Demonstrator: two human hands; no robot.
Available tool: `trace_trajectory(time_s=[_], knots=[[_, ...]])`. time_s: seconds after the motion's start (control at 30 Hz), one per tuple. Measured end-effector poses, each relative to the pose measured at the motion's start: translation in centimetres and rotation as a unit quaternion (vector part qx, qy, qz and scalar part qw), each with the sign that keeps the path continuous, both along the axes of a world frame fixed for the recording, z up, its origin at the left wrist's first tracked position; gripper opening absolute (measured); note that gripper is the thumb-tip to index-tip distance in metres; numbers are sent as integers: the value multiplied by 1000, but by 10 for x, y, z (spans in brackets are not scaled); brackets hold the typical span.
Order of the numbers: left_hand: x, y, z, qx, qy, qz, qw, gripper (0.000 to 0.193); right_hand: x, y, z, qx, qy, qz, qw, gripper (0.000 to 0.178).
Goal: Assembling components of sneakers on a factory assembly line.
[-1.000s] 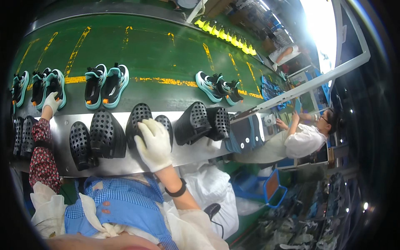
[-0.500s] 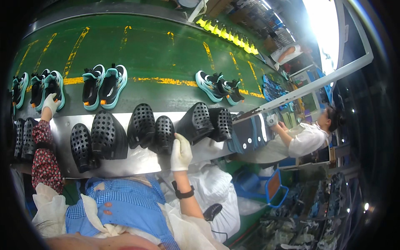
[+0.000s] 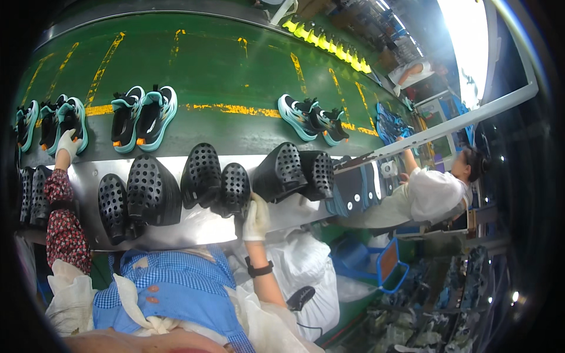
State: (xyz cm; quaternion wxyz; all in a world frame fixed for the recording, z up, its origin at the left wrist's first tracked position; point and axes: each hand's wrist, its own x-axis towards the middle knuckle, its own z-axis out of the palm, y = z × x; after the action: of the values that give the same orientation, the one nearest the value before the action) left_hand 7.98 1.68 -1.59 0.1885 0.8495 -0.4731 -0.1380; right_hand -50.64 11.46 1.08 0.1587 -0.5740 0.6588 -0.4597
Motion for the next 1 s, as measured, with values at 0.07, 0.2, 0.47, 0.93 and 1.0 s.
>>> trace_trajectory(time_s=[0.07, 0.2, 0.47, 0.93, 1.0], knots=[[2, 0, -2, 0, -13, -3, 1000, 52, -1, 2, 0, -17, 9, 5, 1000, 26], [2, -1, -1, 7, -17, 5, 1000, 52, -4, 1, -5, -23, 28, 4, 999, 26], [-2, -1, 2, 9, -19, 13, 1000, 52, -7, 1, 1, -25, 22, 5, 999, 26], [3, 0, 4, 29, -81, 28, 996, 49, -16, -2, 2, -27, 30, 3, 999, 25], [-3, 0, 12, 40, -82, 36, 995, 49, -18, -2, 1, -30, 35, 3, 999, 25]])
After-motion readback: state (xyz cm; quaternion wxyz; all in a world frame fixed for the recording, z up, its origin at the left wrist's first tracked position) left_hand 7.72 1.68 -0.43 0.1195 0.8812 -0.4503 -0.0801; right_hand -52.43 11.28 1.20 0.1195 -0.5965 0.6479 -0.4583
